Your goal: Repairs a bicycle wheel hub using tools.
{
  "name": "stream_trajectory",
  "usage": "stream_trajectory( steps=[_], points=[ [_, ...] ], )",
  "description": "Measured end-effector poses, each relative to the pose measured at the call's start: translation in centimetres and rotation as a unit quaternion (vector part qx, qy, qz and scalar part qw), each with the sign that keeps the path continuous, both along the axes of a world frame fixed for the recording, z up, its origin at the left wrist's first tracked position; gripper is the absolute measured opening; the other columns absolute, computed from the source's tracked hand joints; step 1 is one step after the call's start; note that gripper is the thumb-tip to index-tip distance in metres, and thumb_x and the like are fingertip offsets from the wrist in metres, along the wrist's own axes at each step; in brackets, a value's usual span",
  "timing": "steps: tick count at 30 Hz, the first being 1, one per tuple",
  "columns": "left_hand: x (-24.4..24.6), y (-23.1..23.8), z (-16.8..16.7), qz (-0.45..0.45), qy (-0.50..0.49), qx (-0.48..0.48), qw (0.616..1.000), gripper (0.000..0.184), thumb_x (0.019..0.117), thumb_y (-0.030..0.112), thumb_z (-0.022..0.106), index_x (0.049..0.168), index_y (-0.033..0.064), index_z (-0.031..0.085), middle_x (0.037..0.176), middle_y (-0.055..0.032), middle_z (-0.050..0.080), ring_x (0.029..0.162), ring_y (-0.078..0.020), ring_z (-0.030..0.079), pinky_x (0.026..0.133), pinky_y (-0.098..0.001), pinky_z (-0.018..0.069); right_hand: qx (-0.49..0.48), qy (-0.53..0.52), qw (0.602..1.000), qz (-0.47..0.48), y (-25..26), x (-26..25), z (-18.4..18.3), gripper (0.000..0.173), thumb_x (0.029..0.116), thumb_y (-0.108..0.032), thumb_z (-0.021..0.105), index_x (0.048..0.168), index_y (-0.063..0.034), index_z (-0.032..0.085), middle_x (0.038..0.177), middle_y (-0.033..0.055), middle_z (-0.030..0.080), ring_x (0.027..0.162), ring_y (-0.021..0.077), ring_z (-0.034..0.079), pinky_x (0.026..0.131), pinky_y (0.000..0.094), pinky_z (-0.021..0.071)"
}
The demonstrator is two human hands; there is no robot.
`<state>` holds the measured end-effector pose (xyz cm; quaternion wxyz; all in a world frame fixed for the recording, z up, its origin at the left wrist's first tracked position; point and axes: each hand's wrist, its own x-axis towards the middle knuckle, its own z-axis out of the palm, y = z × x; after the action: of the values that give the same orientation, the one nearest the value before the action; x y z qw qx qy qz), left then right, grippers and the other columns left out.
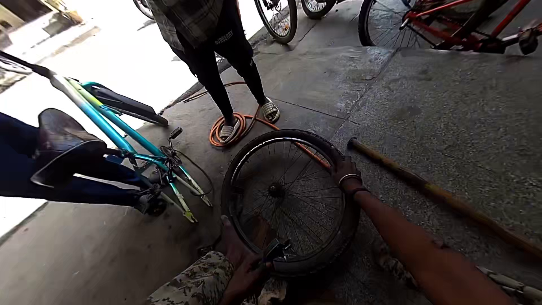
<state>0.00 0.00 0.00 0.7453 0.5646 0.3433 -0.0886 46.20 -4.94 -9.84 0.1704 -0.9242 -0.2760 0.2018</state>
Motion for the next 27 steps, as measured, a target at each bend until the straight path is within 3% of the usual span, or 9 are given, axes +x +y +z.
stream_trajectory(
  steps=[2, 3, 5, 8, 13, 18, 22, 24, 27],
  points=[
    [1.9, 0.2, 0.1, -0.008, -0.013, -0.012, 1.000, 0.041, 0.1087, 0.039, 0.044, 0.124, 0.0063, 0.064, 0.087, -0.0029, 0.069, 0.063, -0.0110, 0.062, 0.060, -0.0291, 0.0566, -0.011, -0.006, 1.000, 0.006, -0.2, 0.0, -0.3, 0.076, 0.1003, -0.038, 0.063, 0.164, -0.0354, 0.023, 0.148, 0.0327, 0.044, 0.120, 0.0564, 0.055, 0.087, 0.0708, 0.0492],
    [2.7, 0.0, -0.6, 0.004, -0.012, -0.008, 1.000, 0.043, 0.1096, 0.037, 0.042, 0.129, 0.0047, 0.063, 0.086, -0.0038, 0.068, 0.063, -0.0116, 0.062, 0.060, -0.0293, 0.0565, -0.015, -0.012, 1.000, 0.009, -0.4, -0.1, -0.3, 0.076, 0.1003, -0.040, 0.063, 0.165, -0.0364, 0.022, 0.147, 0.0326, 0.044, 0.119, 0.0561, 0.055, 0.086, 0.0709, 0.0494],
    [4.0, -0.7, -2.9, 0.043, 0.014, 0.041, 0.998, 0.041, 0.1101, 0.035, 0.041, 0.126, 0.0046, 0.063, 0.077, -0.0011, 0.061, 0.060, -0.0109, 0.057, 0.058, -0.0288, 0.0523, -0.001, -0.027, 1.000, 0.012, -0.5, -0.3, -0.2, 0.075, 0.1003, -0.039, 0.062, 0.164, -0.0322, 0.024, 0.146, 0.0352, 0.044, 0.115, 0.0581, 0.056, 0.082, 0.0736, 0.0477],
    [5.2, -0.5, -6.6, 0.082, 0.101, 0.130, 0.983, 0.041, 0.1081, 0.040, 0.042, 0.108, 0.0084, 0.068, 0.067, 0.0024, 0.053, 0.055, -0.0107, 0.050, 0.055, -0.0310, 0.0467, -0.022, -0.036, 0.999, 0.016, -0.4, -0.6, -0.1, 0.078, 0.1006, -0.045, 0.061, 0.165, -0.0300, 0.021, 0.145, 0.0372, 0.043, 0.115, 0.0588, 0.055, 0.082, 0.0736, 0.0477],
    [6.8, 0.0, -10.1, 0.139, 0.153, 0.154, 0.966, 0.038, 0.1073, 0.037, 0.047, 0.102, 0.0093, 0.072, 0.066, 0.0018, 0.055, 0.056, -0.0108, 0.051, 0.057, -0.0313, 0.0476, -0.050, -0.069, 0.996, 0.033, -0.3, -0.4, 0.1, 0.077, 0.1012, -0.044, 0.059, 0.165, -0.0281, 0.020, 0.139, 0.0359, 0.048, 0.105, 0.0584, 0.060, 0.075, 0.0738, 0.0492],
    [6.9, -1.4, -11.2, 0.192, 0.158, 0.235, 0.939, 0.035, 0.1024, 0.036, 0.058, 0.111, 0.0064, 0.074, 0.077, -0.0013, 0.070, 0.064, -0.0104, 0.064, 0.066, -0.0322, 0.0571, -0.072, -0.092, 0.992, 0.044, 0.0, -0.5, 0.8, 0.083, 0.1001, -0.041, 0.062, 0.166, -0.0262, 0.015, 0.139, 0.0392, 0.045, 0.100, 0.0621, 0.059, 0.074, 0.0778, 0.0462],
    [7.0, 0.1, -11.4, 0.182, 0.148, 0.190, 0.953, 0.036, 0.1045, 0.035, 0.054, 0.117, 0.0080, 0.073, 0.086, -0.0016, 0.072, 0.073, -0.0110, 0.067, 0.073, -0.0340, 0.0590, -0.073, -0.110, 0.990, 0.057, -0.4, -0.1, 0.6, 0.087, 0.0983, -0.046, 0.061, 0.167, -0.0271, 0.010, 0.139, 0.0399, 0.043, 0.095, 0.0637, 0.058, 0.069, 0.0789, 0.0444],
    [7.3, 0.8, -11.3, 0.207, 0.143, 0.159, 0.955, 0.031, 0.1044, 0.032, 0.055, 0.113, 0.0085, 0.073, 0.081, -0.0007, 0.069, 0.068, -0.0107, 0.064, 0.068, -0.0325, 0.0568, -0.060, -0.130, 0.986, 0.081, -0.7, 0.2, 0.4, 0.088, 0.0977, -0.048, 0.060, 0.166, -0.0232, 0.011, 0.143, 0.0380, 0.041, 0.108, 0.0633, 0.055, 0.078, 0.0785, 0.0451],
    [7.6, 2.2, -10.9, 0.220, 0.140, 0.127, 0.957, 0.029, 0.1055, 0.030, 0.054, 0.113, 0.0082, 0.072, 0.077, -0.0006, 0.066, 0.064, -0.0116, 0.061, 0.065, -0.0315, 0.0548, 0.005, -0.193, 0.963, 0.187, -0.9, -0.8, 0.7, 0.089, 0.0951, -0.052, 0.053, 0.164, -0.0055, 0.019, 0.164, 0.0359, 0.014, 0.142, 0.0635, 0.028, 0.106, 0.0792, 0.0272]
  ],
)
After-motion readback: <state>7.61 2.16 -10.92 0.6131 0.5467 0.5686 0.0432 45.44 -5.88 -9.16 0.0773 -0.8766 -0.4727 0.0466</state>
